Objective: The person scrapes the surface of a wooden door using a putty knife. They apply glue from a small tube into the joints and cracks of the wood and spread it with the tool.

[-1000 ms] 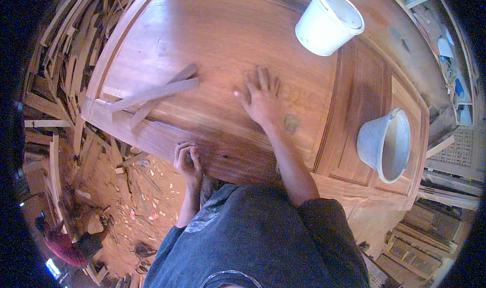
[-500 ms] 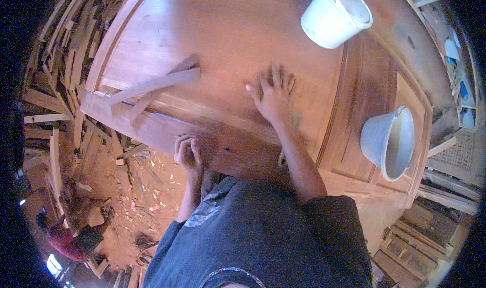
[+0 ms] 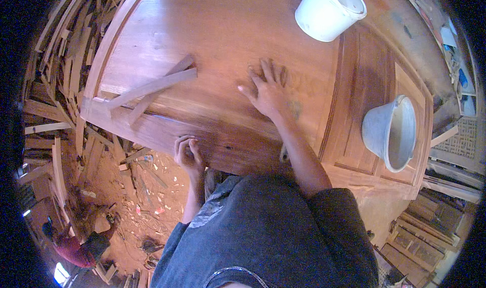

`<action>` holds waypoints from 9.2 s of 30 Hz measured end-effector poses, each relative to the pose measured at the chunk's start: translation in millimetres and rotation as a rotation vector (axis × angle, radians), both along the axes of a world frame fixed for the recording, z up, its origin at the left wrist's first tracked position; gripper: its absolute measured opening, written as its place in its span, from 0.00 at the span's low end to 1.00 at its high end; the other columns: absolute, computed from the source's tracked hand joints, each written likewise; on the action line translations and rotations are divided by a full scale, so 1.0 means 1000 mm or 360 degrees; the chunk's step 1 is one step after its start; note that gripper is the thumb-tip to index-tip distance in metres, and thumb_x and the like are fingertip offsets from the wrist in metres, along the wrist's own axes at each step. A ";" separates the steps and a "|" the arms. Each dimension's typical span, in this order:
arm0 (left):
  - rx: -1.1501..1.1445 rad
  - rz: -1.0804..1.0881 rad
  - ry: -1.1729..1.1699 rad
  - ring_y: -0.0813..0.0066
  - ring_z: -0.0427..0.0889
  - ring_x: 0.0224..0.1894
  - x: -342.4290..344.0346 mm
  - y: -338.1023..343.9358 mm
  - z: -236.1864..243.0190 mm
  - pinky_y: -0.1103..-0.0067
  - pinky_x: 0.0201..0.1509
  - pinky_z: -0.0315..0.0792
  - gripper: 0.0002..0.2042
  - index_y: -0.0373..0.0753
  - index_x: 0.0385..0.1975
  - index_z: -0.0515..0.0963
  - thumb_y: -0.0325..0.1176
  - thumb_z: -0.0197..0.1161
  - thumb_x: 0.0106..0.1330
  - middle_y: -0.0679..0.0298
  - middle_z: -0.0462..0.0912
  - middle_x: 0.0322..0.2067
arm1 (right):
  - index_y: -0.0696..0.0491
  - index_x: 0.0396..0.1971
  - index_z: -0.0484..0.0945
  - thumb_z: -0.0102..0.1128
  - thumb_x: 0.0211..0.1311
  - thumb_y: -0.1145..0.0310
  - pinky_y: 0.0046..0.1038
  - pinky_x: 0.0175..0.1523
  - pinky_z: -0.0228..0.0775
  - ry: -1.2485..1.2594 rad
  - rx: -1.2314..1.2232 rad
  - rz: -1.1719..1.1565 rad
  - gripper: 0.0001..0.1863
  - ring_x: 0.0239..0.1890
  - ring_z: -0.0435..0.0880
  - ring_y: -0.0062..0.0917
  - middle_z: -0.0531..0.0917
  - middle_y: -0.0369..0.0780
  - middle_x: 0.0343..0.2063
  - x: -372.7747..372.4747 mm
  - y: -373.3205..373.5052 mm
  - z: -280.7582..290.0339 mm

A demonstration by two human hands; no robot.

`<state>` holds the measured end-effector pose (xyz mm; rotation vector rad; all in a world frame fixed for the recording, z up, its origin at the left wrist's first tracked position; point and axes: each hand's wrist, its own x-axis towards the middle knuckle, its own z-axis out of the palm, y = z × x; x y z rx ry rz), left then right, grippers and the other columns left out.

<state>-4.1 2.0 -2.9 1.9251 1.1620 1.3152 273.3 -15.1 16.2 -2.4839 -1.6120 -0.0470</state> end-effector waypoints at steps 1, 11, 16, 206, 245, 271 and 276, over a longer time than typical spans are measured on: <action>-0.0021 0.0009 0.0003 0.61 0.81 0.33 0.000 -0.001 0.001 0.72 0.40 0.75 0.07 0.34 0.27 0.78 0.28 0.61 0.66 0.55 0.82 0.31 | 0.42 0.61 0.74 0.47 0.64 0.35 0.56 0.74 0.36 -0.0008 -0.0016 -0.0029 0.34 0.73 0.52 0.43 0.59 0.42 0.71 0.001 -0.005 0.003; -0.0062 0.0042 -0.0045 0.61 0.82 0.34 0.002 -0.001 0.002 0.72 0.40 0.75 0.06 0.34 0.27 0.78 0.28 0.63 0.65 0.55 0.82 0.31 | 0.39 0.65 0.70 0.46 0.61 0.30 0.55 0.74 0.32 -0.0038 -0.0155 -0.0172 0.39 0.74 0.48 0.46 0.54 0.46 0.72 -0.002 -0.001 0.013; -0.0040 0.0046 -0.0058 0.61 0.82 0.34 0.001 -0.001 0.000 0.73 0.40 0.75 0.06 0.34 0.27 0.78 0.29 0.63 0.65 0.55 0.82 0.31 | 0.40 0.66 0.69 0.46 0.60 0.29 0.58 0.73 0.29 0.0136 -0.0070 -0.0072 0.41 0.75 0.45 0.48 0.52 0.47 0.73 -0.007 0.023 0.005; -0.0113 0.0051 0.0098 0.67 0.79 0.30 0.008 -0.005 0.010 0.76 0.32 0.72 0.07 0.32 0.28 0.79 0.28 0.61 0.66 0.57 0.81 0.31 | 0.34 0.51 0.81 0.60 0.63 0.55 0.61 0.66 0.52 0.0118 -0.0469 -0.0404 0.16 0.57 0.78 0.36 0.84 0.36 0.49 0.155 -0.164 0.088; -0.0040 0.0054 0.0009 0.69 0.78 0.28 0.004 -0.001 0.002 0.78 0.29 0.70 0.05 0.34 0.28 0.78 0.27 0.62 0.65 0.58 0.81 0.31 | 0.53 0.43 0.84 0.60 0.65 0.57 0.36 0.53 0.72 0.0393 -0.0650 -0.0280 0.16 0.46 0.83 0.41 0.85 0.46 0.41 0.214 -0.154 0.097; -0.0106 -0.0002 -0.0012 0.73 0.75 0.25 0.005 -0.003 0.011 0.79 0.25 0.67 0.07 0.33 0.28 0.78 0.29 0.63 0.66 0.59 0.80 0.30 | 0.45 0.34 0.87 0.54 0.62 0.40 0.63 0.64 0.50 0.0171 -0.0801 -0.0686 0.24 0.50 0.82 0.42 0.86 0.42 0.36 0.177 -0.137 0.106; -0.0034 -0.0068 0.0010 0.67 0.78 0.28 0.004 0.000 0.007 0.77 0.29 0.70 0.06 0.32 0.28 0.78 0.28 0.62 0.66 0.57 0.80 0.30 | 0.46 0.29 0.87 0.56 0.61 0.39 0.63 0.64 0.50 0.0350 -0.0886 -0.0648 0.25 0.49 0.82 0.42 0.86 0.42 0.35 0.187 -0.139 0.088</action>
